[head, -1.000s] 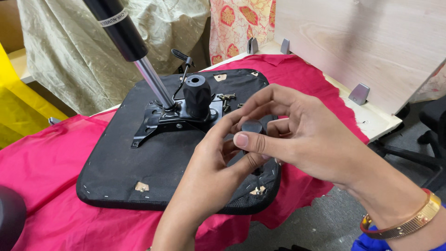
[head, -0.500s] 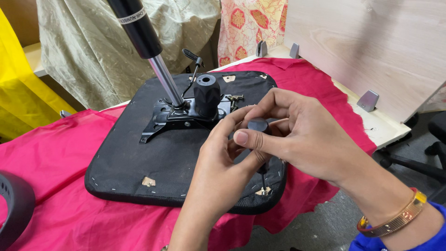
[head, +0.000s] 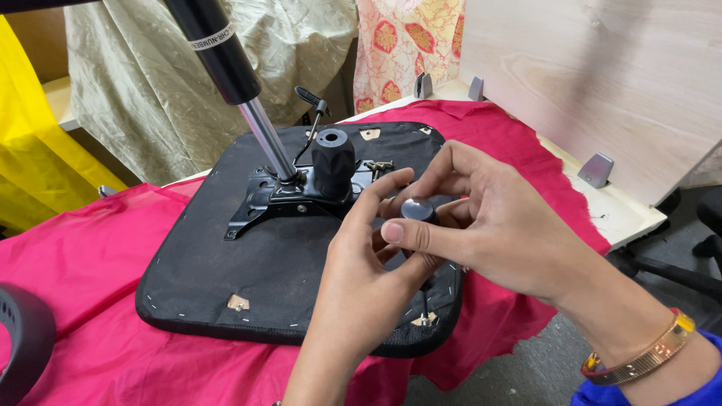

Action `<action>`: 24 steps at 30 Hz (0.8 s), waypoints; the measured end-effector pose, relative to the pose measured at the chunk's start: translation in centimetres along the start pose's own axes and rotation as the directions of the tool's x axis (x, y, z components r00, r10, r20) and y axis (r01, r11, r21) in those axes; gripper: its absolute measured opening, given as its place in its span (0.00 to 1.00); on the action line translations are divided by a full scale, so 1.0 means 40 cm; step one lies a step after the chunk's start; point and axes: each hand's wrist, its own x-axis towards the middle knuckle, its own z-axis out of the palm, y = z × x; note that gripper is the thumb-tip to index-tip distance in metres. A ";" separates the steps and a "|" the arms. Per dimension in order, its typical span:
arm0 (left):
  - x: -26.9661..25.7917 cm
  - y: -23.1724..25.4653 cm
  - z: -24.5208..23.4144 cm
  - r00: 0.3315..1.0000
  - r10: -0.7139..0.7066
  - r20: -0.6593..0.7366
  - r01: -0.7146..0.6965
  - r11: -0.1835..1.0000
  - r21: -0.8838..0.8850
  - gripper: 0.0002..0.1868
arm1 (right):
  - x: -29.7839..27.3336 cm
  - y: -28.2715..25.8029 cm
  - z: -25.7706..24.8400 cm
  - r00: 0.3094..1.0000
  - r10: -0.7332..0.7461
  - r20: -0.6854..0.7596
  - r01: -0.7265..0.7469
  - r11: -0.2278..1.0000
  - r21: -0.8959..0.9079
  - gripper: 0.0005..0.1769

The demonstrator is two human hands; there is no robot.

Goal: The person uses a screwdriver to fasten screws into the underside of an overturned chair seat, securing the gas lift mechanism to the seat base. The person repeatedly picks up screws and tightens them into the metal bracket.

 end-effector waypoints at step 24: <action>-0.010 0.002 -0.014 0.998 -0.050 -0.048 0.050 0.999 -0.001 0.44 | 0.010 0.038 -0.024 0.971 0.237 0.021 -0.238 0.970 0.057 0.21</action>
